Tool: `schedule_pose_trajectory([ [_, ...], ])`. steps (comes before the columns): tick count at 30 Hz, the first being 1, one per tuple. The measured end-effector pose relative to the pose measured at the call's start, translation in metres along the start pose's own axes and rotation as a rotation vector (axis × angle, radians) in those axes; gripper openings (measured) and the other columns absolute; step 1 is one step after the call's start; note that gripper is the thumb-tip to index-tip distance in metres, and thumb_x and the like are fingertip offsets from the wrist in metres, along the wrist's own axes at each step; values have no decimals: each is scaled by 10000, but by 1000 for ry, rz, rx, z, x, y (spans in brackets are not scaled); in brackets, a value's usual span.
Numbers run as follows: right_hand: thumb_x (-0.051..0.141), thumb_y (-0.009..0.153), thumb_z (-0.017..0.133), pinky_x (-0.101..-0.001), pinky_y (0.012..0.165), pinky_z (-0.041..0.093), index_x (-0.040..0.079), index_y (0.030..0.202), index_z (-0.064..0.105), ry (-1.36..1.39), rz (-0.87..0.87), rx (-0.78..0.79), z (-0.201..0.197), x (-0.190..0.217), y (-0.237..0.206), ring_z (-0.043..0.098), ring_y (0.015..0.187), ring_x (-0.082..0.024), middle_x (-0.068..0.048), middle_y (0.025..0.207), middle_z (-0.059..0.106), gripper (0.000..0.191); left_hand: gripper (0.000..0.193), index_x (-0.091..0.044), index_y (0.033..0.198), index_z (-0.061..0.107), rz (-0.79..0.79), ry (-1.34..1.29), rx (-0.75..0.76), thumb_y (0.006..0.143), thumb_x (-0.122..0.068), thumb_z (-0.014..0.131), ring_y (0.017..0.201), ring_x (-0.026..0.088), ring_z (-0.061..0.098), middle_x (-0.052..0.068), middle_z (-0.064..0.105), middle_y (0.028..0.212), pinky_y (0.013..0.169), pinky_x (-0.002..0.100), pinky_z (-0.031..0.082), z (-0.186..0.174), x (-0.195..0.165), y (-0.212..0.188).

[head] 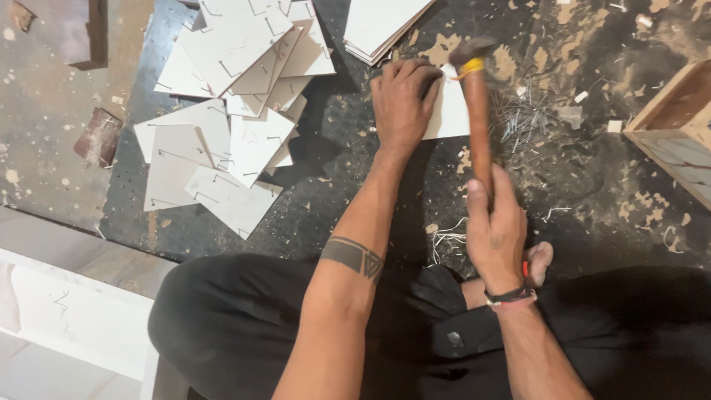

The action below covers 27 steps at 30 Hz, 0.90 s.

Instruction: The person sits on the floor and hammers nails into small white board pieces one at a time, taking nails from a wooden box and setting worked pieces onto a pile of finished boards.

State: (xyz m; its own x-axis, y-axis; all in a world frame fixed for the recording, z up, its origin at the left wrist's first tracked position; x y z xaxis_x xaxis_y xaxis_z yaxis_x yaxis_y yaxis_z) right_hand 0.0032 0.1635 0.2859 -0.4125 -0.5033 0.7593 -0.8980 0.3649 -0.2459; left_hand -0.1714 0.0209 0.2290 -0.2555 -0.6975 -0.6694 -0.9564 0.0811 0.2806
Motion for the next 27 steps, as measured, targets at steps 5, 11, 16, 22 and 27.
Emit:
schedule_pose_trajectory([
  [5,292,1088,522,-502,674,503,56,1376,542,-88,-85,-89,0,2,-3,695,775,-382,-177,850,689,372,172,-149,1022,777,6,-5,3,885,-249,749,1144,206,585,-42,718,1129,966,391,399,-2,-2,2],
  [11,324,1068,526,-342,510,459,72,1292,603,157,163,65,8,-32,9,558,583,-161,-48,749,602,345,153,-150,1009,781,-1,-3,6,878,-224,752,1128,229,580,-20,712,1114,960,407,398,-5,-6,3],
  [16,346,1069,433,-257,387,312,106,1255,543,788,371,142,16,-44,-2,369,446,-75,4,691,455,323,308,-117,1182,683,15,-46,18,880,-156,726,1157,268,574,40,669,1182,1003,427,397,-7,-10,-5],
  [22,363,1107,386,-230,440,346,96,1264,521,1052,415,155,5,-48,-5,371,490,-59,6,735,444,338,505,-83,1371,586,-78,-126,37,874,-110,674,1224,331,539,115,600,1293,1085,440,398,-11,-7,-18],
  [27,341,1090,394,-232,425,349,108,1253,510,1086,412,127,-9,-54,-8,374,474,-60,4,720,451,307,305,-131,1232,695,37,-57,-16,927,-143,679,1324,318,511,67,607,1381,1137,456,332,-22,-38,-23],
])
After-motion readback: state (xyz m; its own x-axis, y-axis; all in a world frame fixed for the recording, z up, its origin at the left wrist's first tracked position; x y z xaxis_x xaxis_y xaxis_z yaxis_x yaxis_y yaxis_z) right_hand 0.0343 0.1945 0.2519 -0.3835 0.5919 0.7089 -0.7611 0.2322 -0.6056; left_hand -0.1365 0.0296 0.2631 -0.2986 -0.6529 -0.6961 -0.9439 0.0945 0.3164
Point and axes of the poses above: each hand's wrist, its own y-axis towards the middle knuckle, its own z-axis out of the palm, x = y × z, the point moved 10 cm from there along y, towards the middle knuckle
